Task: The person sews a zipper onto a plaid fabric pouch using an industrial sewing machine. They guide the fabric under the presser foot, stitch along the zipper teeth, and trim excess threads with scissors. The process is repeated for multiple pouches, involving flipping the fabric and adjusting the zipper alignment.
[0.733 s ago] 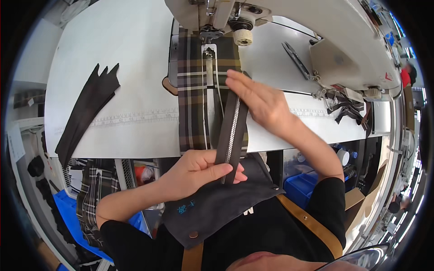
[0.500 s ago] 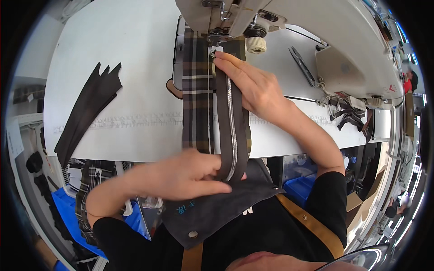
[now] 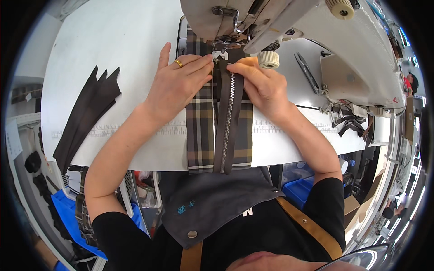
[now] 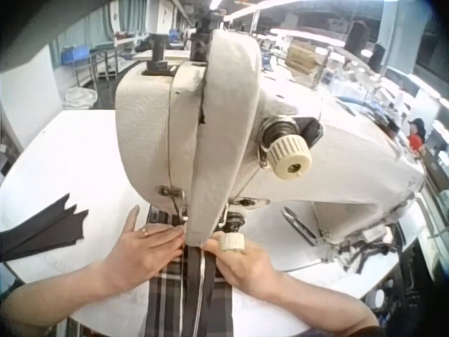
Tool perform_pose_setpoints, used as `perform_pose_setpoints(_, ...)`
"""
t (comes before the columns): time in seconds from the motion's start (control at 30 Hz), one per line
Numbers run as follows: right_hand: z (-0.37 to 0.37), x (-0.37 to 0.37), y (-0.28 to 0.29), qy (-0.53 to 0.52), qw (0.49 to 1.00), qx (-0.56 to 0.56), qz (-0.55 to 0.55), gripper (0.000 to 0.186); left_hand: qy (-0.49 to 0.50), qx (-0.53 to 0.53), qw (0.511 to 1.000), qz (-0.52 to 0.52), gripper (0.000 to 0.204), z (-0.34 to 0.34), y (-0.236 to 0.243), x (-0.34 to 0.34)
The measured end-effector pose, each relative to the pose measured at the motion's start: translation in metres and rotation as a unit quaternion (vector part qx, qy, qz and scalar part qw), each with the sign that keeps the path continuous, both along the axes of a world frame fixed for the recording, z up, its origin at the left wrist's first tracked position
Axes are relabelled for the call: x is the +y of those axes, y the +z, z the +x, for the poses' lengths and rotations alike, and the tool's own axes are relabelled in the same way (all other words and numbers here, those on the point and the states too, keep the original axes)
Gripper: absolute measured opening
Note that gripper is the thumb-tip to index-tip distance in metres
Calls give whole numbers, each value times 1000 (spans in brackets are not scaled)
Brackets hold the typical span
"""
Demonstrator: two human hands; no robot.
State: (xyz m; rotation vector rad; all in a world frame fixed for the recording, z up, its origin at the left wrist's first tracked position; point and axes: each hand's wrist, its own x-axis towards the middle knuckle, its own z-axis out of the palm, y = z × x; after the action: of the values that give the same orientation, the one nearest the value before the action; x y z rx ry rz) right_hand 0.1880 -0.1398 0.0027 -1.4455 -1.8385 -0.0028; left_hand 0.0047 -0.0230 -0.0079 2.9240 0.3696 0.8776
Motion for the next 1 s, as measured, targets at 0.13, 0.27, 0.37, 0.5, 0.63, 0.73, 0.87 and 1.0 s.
perform_pose_setpoints(0.13,-6,9,5,8,1000,12,18,21,-9,-2,1000,-9,19,-1,2,1)
perform_pose_setpoints(0.27,-6,11,-4,23,999,-21,13,18,-3,-7,999,-45,16,-3,0,2)
perform_pose_setpoints(0.37,-5,11,-6,23,999,-47,-5,16,10,-17,996,-89,17,-2,-2,1)
perform_pose_setpoints(0.5,-5,11,-9,20,998,-58,2,16,18,-27,994,-105,22,-1,2,-1)
perform_pose_setpoints(0.63,-6,13,-9,11,996,-75,40,17,6,4,1000,-24,25,-3,0,1)
perform_pose_setpoints(0.73,-7,12,-8,-5,992,-116,49,17,9,3,1000,-23,25,-4,0,1)
perform_pose_setpoints(0.87,-5,11,-11,-13,988,-143,63,16,13,3,1000,-18,24,-3,-1,0)
perform_pose_setpoints(1.0,-6,10,-12,-25,987,-156,43,16,11,-3,1000,-29,24,-2,-1,-1)
